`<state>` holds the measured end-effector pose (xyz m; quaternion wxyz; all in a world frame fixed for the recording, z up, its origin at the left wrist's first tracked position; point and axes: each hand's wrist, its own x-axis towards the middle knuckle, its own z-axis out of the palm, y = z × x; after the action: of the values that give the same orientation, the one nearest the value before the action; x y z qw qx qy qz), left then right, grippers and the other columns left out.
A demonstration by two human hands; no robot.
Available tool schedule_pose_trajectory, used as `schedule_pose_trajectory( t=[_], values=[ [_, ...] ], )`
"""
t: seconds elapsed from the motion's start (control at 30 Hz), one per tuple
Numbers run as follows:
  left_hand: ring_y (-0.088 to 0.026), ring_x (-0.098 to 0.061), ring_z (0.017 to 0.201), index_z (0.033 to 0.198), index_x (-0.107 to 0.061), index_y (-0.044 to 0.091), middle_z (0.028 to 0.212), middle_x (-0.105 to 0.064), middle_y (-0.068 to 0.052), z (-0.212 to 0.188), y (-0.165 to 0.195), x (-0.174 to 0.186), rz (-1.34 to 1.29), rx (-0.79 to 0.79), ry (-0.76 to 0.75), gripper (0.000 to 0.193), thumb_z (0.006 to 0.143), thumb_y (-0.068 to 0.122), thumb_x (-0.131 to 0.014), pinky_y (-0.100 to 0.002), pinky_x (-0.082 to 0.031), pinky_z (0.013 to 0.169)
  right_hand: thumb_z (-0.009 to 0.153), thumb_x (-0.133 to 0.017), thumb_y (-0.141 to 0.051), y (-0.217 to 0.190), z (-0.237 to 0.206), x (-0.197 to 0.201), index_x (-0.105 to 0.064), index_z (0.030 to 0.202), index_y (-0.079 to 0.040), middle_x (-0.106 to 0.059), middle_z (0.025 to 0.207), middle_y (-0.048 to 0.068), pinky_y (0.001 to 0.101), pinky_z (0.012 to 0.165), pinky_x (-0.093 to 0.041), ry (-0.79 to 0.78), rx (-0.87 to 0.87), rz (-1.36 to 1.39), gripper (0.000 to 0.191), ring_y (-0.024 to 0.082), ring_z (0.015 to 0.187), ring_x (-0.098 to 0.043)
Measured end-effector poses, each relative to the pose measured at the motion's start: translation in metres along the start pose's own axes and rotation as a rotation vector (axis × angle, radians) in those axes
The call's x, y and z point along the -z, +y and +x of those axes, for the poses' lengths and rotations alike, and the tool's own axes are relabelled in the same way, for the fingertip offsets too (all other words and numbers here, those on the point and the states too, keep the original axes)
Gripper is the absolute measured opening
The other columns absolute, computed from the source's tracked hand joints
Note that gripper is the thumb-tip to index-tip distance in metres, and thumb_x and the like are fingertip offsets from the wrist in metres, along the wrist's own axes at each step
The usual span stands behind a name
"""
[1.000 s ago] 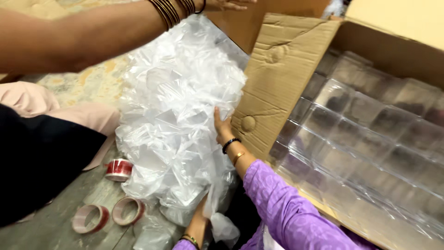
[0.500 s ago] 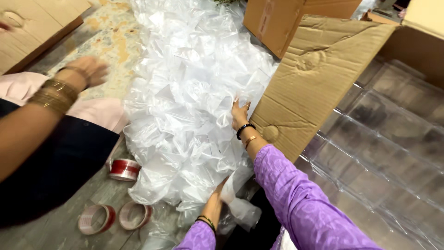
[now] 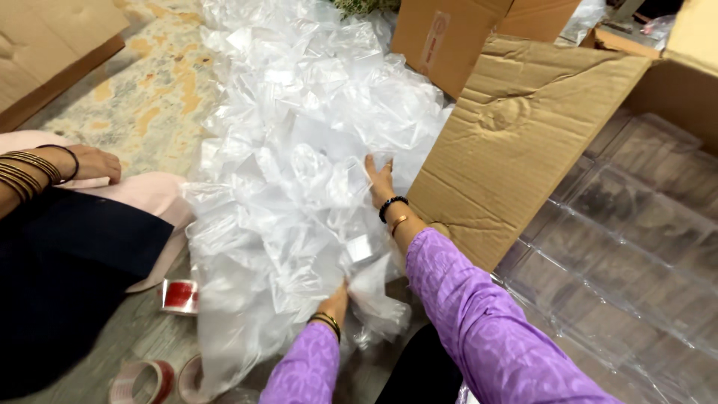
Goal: The person sits on the floor and wraps clear plastic boxes in thin plastic bags one at a time, then places each wrapped box into a large cardboard box in front of them. They occasionally reach into the box to reposition the stacked boxes and continue bagging more boxes from the pile beside them.
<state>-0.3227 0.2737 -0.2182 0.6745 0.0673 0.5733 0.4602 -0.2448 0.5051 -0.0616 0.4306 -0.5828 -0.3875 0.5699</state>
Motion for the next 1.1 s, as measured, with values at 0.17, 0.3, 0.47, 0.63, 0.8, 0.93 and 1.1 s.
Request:
schedule_pose_trajectory(
  t=[0.17,0.3,0.47,0.63,0.8,0.93,1.1],
  values=[
    [-0.032,-0.07,0.094,0.115,-0.057,-0.004,0.102,-0.063,-0.017,0.01,0.028,-0.003,-0.032,-0.019,0.073,0.045,0.088,0.031,-0.056,-0.045,-0.054,0.072,0.097,-0.059,-0.045,0.019,-0.011,0.024,-0.023,0.16,-0.001,-0.031,0.164,0.022,0.042,0.122,-0.029,-0.056,0.351,-0.224,0.085,0.033,0.151,-0.031],
    [-0.032,-0.072,0.091,0.111,-0.059,-0.006,0.098,-0.065,-0.017,0.009,0.019,-0.003,-0.052,-0.026,0.089,0.04,0.089,0.027,-0.058,-0.045,-0.055,0.07,0.103,-0.059,-0.03,0.072,-0.075,0.058,-0.032,0.153,0.006,-0.036,0.161,0.029,0.0448,0.124,-0.027,-0.056,0.654,-0.061,0.067,0.036,0.152,-0.034],
    [-0.032,-0.073,0.087,0.107,-0.062,-0.009,0.093,-0.067,-0.018,0.008,-0.02,-0.001,-0.093,-0.049,0.061,0.035,0.09,0.021,-0.059,-0.044,-0.056,0.067,0.095,-0.066,-0.034,0.182,-0.23,0.109,-0.044,0.141,-0.005,-0.056,0.135,0.009,0.0334,0.104,-0.045,-0.109,0.234,0.053,0.059,0.02,0.127,-0.053],
    [-0.033,-0.075,0.083,0.102,-0.064,-0.012,0.088,-0.069,-0.019,-0.01,-0.064,0.007,-0.062,-0.085,0.047,0.03,0.092,0.016,-0.061,-0.044,-0.057,0.064,0.097,-0.075,-0.056,0.244,-0.257,0.16,-0.037,0.147,0.004,-0.042,0.131,0.023,0.0493,0.095,-0.032,-0.158,-0.444,0.193,0.087,0.038,0.12,-0.035],
    [-0.037,-0.075,0.082,0.099,-0.068,-0.012,0.084,-0.07,-0.021,-0.032,-0.083,0.017,0.525,-0.422,0.203,0.034,0.09,0.02,-0.067,-0.045,-0.056,0.066,0.086,-0.067,-0.081,0.244,-0.216,0.133,0.013,0.165,-0.012,0.001,0.168,0.027,0.0769,0.106,-0.022,-0.002,-0.732,0.05,0.132,0.056,0.15,-0.011],
    [-0.042,-0.07,0.092,0.101,-0.073,-0.006,0.093,-0.07,-0.029,-0.05,-0.095,0.03,1.219,-0.449,0.309,0.059,0.085,0.051,-0.071,-0.049,-0.054,0.078,0.072,-0.066,-0.081,0.223,-0.195,0.104,0.014,0.163,-0.02,0.005,0.172,0.013,0.0815,0.105,-0.025,-0.029,-0.666,0.208,0.136,0.049,0.154,-0.009],
    [-0.037,-0.075,0.085,0.104,-0.07,-0.016,0.094,-0.075,-0.03,-0.038,-0.084,0.009,0.845,-0.016,0.16,0.097,0.086,0.078,-0.053,-0.047,-0.057,0.075,0.07,-0.078,-0.069,0.195,-0.173,0.067,0.02,0.162,-0.027,-0.002,0.17,0.014,0.0647,0.112,-0.04,0.067,-0.61,0.333,0.141,0.042,0.154,-0.023]
  ],
)
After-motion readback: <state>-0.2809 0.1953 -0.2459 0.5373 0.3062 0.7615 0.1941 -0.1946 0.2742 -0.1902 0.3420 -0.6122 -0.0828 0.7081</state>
